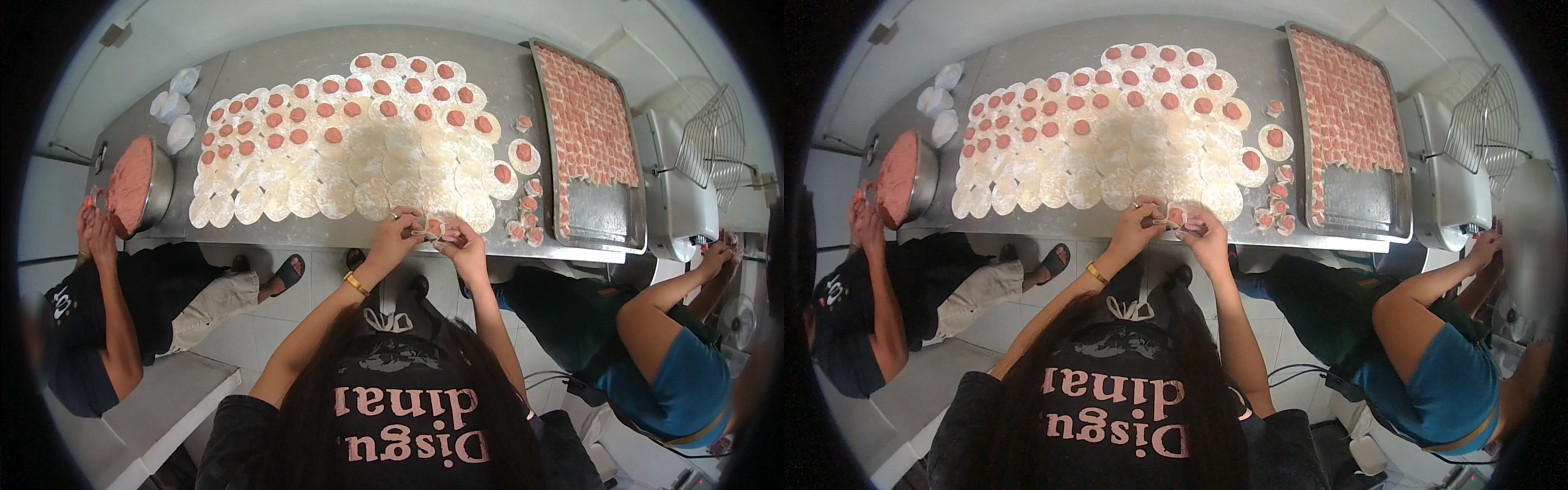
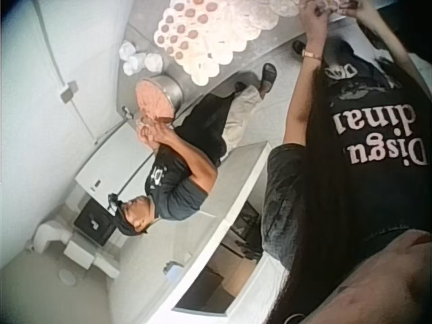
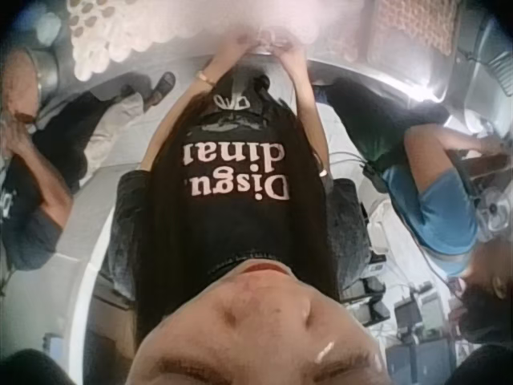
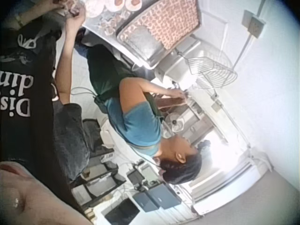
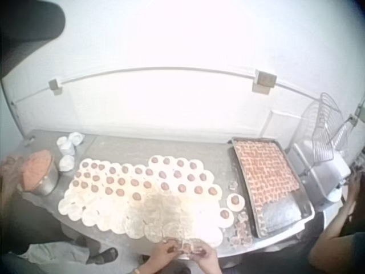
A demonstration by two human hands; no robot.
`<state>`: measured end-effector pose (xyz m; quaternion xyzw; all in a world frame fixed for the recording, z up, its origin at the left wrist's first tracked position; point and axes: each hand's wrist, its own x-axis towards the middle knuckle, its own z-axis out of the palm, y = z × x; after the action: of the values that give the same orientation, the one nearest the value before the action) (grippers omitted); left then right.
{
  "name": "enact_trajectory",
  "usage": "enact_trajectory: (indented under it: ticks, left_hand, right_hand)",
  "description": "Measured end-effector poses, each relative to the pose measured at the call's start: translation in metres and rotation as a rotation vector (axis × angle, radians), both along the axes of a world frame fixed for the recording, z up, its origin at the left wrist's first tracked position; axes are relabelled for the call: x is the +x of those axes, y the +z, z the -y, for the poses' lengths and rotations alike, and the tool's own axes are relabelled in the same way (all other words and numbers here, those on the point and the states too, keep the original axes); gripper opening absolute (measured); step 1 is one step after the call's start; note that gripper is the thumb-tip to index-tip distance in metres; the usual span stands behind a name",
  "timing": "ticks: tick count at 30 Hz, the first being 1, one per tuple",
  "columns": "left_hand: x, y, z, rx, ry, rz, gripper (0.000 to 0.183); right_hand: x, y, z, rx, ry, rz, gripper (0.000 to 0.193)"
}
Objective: The person retrieves dough from a refrigerator and joins two coworkers at a stainless steel table. They place small portions of pink filling onto round dough wrappers and fold them into dumplings, arranging the finished pieces on a tray.
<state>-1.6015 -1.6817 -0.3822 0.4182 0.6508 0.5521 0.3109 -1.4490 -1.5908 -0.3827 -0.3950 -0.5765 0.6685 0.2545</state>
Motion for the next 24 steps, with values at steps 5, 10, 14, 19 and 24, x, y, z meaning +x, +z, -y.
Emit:
enact_trajectory:
  ticks: [5,10,14,19,24]
  left_hand:
    - [0.002,0.0,-0.003,-0.147,-0.155,-0.231,0.017]
    - [0.005,0.006,-0.004,-0.145,-0.128,-0.008,0.022]
    - [0.003,0.011,-0.003,-0.212,-0.091,0.076,0.026]
    - [-0.004,0.011,-0.001,-0.254,-0.217,-0.027,0.027]
    - [-0.009,0.007,-0.008,-0.278,-0.292,-0.026,0.027]
  right_hand:
    - [-0.002,-0.011,-0.002,0.235,0.031,0.13,0.04]
    - [0.001,-0.001,-0.008,0.444,0.106,0.258,0.044]
    - [0.001,0.013,-0.008,0.521,0.152,0.273,0.043]
    - [0.001,0.018,-0.002,0.554,0.178,0.267,0.038]
    - [-0.005,0.014,-0.001,0.543,0.143,0.312,0.033]
